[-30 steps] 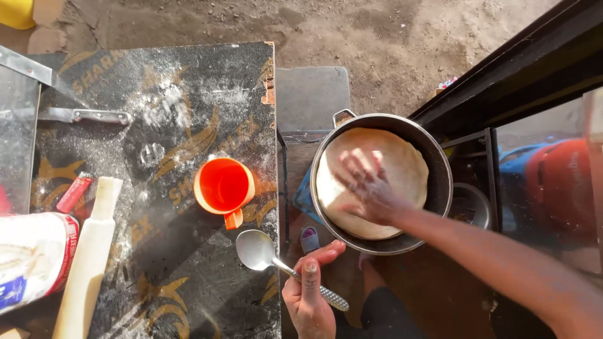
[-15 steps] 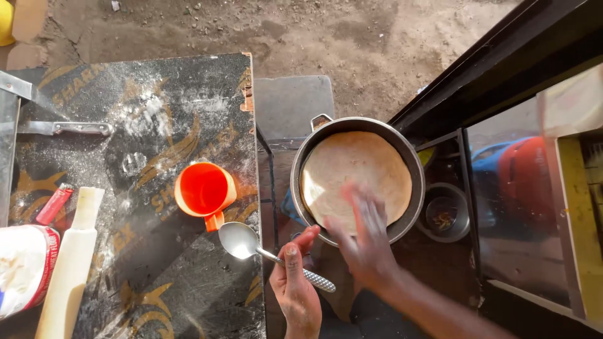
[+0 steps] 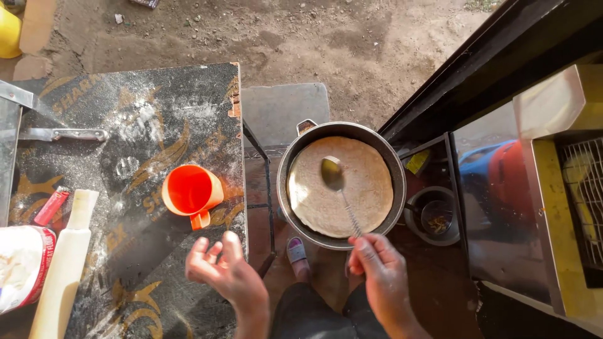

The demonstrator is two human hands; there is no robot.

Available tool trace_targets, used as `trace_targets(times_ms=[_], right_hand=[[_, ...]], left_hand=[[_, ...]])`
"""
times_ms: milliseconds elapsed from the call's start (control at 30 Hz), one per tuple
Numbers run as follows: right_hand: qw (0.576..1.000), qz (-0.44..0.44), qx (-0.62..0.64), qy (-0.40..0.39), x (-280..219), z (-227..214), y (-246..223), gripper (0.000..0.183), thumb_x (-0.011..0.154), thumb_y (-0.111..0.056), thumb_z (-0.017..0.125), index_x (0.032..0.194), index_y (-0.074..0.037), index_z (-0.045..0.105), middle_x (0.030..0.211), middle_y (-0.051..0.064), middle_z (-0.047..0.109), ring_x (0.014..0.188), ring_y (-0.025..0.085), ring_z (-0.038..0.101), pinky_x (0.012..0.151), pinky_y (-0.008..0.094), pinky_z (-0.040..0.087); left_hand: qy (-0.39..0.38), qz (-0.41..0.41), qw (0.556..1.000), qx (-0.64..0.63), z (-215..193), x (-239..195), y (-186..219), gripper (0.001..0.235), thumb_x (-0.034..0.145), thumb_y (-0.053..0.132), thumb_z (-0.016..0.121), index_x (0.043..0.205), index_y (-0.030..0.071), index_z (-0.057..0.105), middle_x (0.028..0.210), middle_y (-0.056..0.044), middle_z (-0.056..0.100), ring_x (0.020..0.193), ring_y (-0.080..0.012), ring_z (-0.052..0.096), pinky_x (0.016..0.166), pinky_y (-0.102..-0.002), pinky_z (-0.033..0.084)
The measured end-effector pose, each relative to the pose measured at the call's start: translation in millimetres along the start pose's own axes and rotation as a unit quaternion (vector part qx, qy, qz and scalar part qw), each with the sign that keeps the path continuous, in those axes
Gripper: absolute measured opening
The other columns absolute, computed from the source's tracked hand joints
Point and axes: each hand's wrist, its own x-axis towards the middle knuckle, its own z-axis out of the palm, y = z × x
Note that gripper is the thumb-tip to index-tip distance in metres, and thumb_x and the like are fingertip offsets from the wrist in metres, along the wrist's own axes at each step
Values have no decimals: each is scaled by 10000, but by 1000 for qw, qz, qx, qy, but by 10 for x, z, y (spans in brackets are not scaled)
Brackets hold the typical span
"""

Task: Cooking flatbread in a pan by applying oil with a spoon and rotating it by hand

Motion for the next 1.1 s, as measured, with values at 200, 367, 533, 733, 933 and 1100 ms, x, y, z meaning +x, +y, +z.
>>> trace_targets(times_ms=[200,367,533,733,933,1100], right_hand=[[997,29,28,64,107,-77,-238,230,977,-151,648,992,58,744,692,141,692,620,208,606,618,311,487],[997,34,31,58,42,-84,-248,254,973,-163,636,1002,65,745,698,132,691,633,211,603,637,311,486],[997,50,19,59,18,-153,-195,256,969,-162,630,974,65,748,686,140,699,625,213,603,634,318,495],[996,80,18,33,-27,-108,-207,269,973,-164,619,938,71,747,691,146,702,621,235,619,628,322,505],[998,50,9,32,8,-155,-192,267,975,-175,623,940,57,750,702,147,708,627,217,603,628,324,498],[992,5,-106,73,-126,-178,-360,284,930,-182,659,1058,24,807,759,138,758,726,198,697,736,308,605]], left_hand=[[-16,-135,990,-26,172,521,-148,456,894,265,762,1195,17,526,1264,-93,357,991,-184,556,815,-329,580],[-63,-172,978,-98,172,654,-414,260,956,276,681,1139,124,579,1139,-32,676,809,-112,668,622,-229,531],[-219,-254,917,-216,98,684,-457,419,1034,509,505,1011,101,597,1112,-168,709,980,-275,712,799,-385,577],[-178,-222,925,-252,48,600,-465,371,1038,429,559,924,86,641,1065,-174,745,960,-291,744,859,-399,610],[-200,-206,937,-201,-100,253,34,335,1112,294,474,975,34,635,1057,-150,717,928,-252,678,848,-375,581],[-212,-262,918,-208,-244,-196,95,265,1045,186,547,909,-29,623,1073,-217,708,916,-270,677,810,-355,563]])
